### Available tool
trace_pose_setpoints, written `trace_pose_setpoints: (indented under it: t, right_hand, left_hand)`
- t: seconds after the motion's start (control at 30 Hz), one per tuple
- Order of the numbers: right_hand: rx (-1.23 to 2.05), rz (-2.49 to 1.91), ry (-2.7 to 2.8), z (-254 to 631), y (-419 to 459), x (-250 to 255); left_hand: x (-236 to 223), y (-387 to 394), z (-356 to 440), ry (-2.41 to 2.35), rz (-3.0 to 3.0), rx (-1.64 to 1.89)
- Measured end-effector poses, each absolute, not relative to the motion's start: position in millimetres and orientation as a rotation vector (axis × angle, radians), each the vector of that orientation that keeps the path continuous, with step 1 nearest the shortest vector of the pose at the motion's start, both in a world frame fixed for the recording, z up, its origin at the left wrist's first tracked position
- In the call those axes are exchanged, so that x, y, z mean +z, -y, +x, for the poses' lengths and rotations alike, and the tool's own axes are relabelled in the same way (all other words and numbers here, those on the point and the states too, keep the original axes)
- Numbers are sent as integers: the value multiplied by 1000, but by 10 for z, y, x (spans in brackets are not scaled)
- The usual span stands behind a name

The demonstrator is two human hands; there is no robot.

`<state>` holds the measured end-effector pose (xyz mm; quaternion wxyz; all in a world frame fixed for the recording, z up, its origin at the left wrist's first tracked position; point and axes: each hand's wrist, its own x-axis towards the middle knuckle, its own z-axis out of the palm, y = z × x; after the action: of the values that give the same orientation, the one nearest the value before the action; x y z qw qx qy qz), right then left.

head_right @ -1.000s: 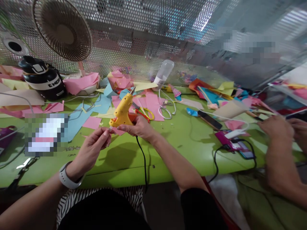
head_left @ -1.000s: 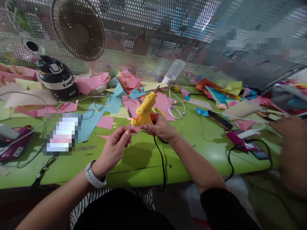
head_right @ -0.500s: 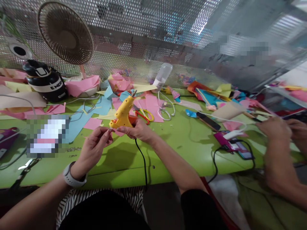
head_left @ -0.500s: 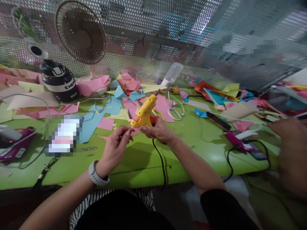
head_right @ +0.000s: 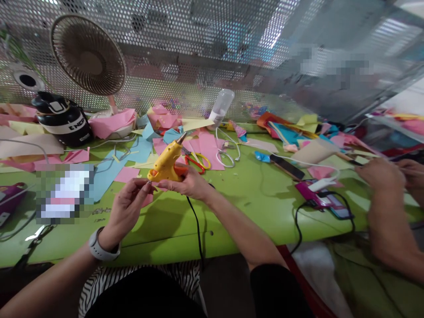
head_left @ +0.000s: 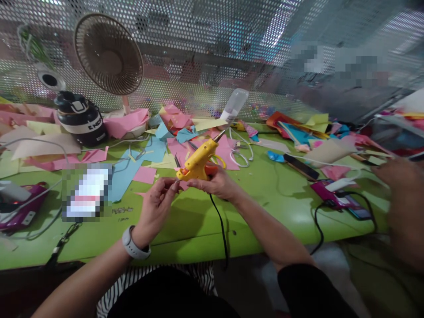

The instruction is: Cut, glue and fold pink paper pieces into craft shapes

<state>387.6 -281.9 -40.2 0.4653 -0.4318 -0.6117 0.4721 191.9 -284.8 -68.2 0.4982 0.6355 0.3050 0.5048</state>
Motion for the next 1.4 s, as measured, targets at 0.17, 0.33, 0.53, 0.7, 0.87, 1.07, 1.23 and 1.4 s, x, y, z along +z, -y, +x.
trace_pose_setpoints:
  t: [0.17,0.33,0.53,0.7,0.87,1.07,1.23,1.4]
  right_hand:
    - [1204,-1034,1508,3905,2832,-402]
    - [1215,-990,1491,3905,2845,-386]
    - [1182,-983,1524,3903,2878,-335]
    - [1134,-998,1610,3963,2900,-319]
    - [1078,-1003,1689,4011,2910,-342]
    - [1148,-974,1561,3954,2862,-335]
    - [1094,-1024,1566,3928,2831,-384]
    - [936,-1052,1657,3990,2846,-499]
  left_hand:
    - [-705,2837,1922,-693,1523,1231]
    - [-668,2851,1906,-672,1517,1203]
    - [-660,2847,1897,-660,1565,1195]
    - [-716,2841,1885,-638,1670,1200]
    - [-672,2847,1871,-634,1733,1161]
    - [-584,2826,1877,-682,1634,1118]
    - [-650,2797,1872,-690,1533,1139]
    - [-664,2784,1841,-822,1741,1174]
